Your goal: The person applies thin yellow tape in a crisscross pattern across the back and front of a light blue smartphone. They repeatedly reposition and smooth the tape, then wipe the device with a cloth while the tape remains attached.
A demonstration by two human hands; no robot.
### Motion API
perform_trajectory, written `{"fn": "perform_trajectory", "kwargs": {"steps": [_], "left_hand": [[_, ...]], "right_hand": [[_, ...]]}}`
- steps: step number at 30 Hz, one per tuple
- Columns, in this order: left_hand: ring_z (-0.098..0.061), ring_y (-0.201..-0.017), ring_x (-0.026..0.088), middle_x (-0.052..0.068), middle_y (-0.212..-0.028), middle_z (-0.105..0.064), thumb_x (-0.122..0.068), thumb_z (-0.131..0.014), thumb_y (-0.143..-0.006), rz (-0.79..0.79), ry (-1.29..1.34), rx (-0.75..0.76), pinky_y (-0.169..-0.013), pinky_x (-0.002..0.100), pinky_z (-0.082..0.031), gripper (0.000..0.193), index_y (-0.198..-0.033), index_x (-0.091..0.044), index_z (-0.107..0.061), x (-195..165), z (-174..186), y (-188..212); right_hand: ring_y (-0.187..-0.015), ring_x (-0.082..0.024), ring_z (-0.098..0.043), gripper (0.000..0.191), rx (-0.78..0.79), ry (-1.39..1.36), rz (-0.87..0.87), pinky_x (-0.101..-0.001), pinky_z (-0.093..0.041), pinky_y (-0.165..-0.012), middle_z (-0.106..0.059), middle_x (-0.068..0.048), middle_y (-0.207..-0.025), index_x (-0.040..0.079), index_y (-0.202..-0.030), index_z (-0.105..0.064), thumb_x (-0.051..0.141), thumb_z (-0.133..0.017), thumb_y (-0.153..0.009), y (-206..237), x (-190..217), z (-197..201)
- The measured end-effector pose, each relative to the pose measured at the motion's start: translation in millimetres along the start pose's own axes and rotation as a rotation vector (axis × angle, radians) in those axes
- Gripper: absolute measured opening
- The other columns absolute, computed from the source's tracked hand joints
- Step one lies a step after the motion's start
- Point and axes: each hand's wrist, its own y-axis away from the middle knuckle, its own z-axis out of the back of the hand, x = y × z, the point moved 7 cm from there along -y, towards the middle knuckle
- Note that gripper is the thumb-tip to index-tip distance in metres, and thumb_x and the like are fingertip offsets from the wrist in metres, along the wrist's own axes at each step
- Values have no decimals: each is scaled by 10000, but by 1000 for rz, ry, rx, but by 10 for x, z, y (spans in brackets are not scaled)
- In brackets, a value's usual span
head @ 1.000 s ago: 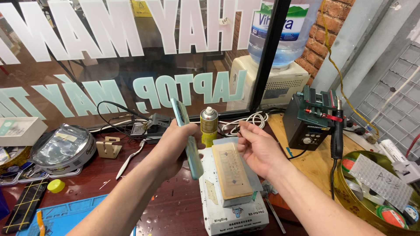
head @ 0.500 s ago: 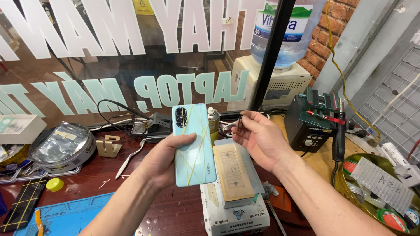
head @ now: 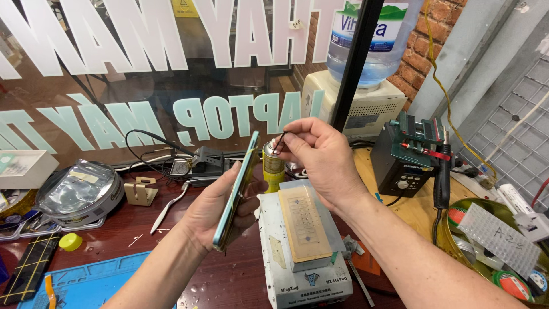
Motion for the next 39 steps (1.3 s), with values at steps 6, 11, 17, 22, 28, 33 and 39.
{"fn": "perform_trajectory", "kwargs": {"steps": [6, 11, 17, 22, 28, 33, 39], "left_hand": [[-504, -522, 81, 86, -921, -646, -557, -620, -921, 178, -5, 35, -356, 196, -428, 519, -1205, -123, -648, 161, 30, 48], [-545, -487, 91, 126, -919, -675, -528, -649, -915, 227, -72, 3, -316, 198, -424, 525, -1201, -88, -646, 192, 83, 81], [-538, -469, 93, 166, -941, -681, -513, -648, -934, 304, -18, 105, -305, 195, -410, 560, -1249, -50, -627, 199, 7, 128], [-531, -472, 81, 174, -952, -678, -501, -617, -935, 345, 28, 161, -311, 195, -413, 569, -1286, -53, -614, 205, -44, 187], [-537, -477, 89, 181, -963, -672, -497, -634, -937, 365, 4, 160, -319, 204, -417, 579, -1267, -24, -599, 195, -57, 200], [-524, -450, 96, 186, -935, -667, -489, -659, -923, 339, -13, 57, -296, 208, -401, 556, -1208, -13, -620, 197, -11, 174], [-485, -417, 91, 141, -874, -658, -577, -656, -876, 322, -84, -57, -279, 206, -363, 533, -1071, -81, -638, 221, -30, 132]], "right_hand": [[-831, -66, -655, 102, 124, 169, 80, -228, -547, -714, -719, -20, -937, 36, -1072, -710, 57, -649, -992, -45, 88, -68], [-830, -52, -670, 99, 216, 376, 97, -219, -558, -737, -735, -2, -908, 41, -1034, -740, 61, -662, -976, -58, 51, -93], [-872, -68, -700, 127, 311, 420, 51, -239, -589, -792, -756, 9, -950, 46, -1046, -748, 67, -655, -962, -53, 11, -86], [-882, -97, -738, 151, 343, 671, 205, -251, -597, -800, -797, -15, -958, 47, -1046, -771, 64, -683, -924, 24, 182, -107], [-861, -127, -763, 144, 329, 814, 345, -265, -603, -782, -792, -37, -960, 58, -1044, -746, 68, -657, -932, 149, 369, -223], [-829, -143, -758, 134, 317, 911, 404, -282, -598, -761, -784, -53, -944, 57, -1024, -748, 79, -666, -920, 201, 469, -286], [-798, -103, -776, 139, 179, 899, 293, -259, -616, -729, -803, -34, -896, 78, -1007, -766, 150, -728, -894, 242, 414, -269]]}}
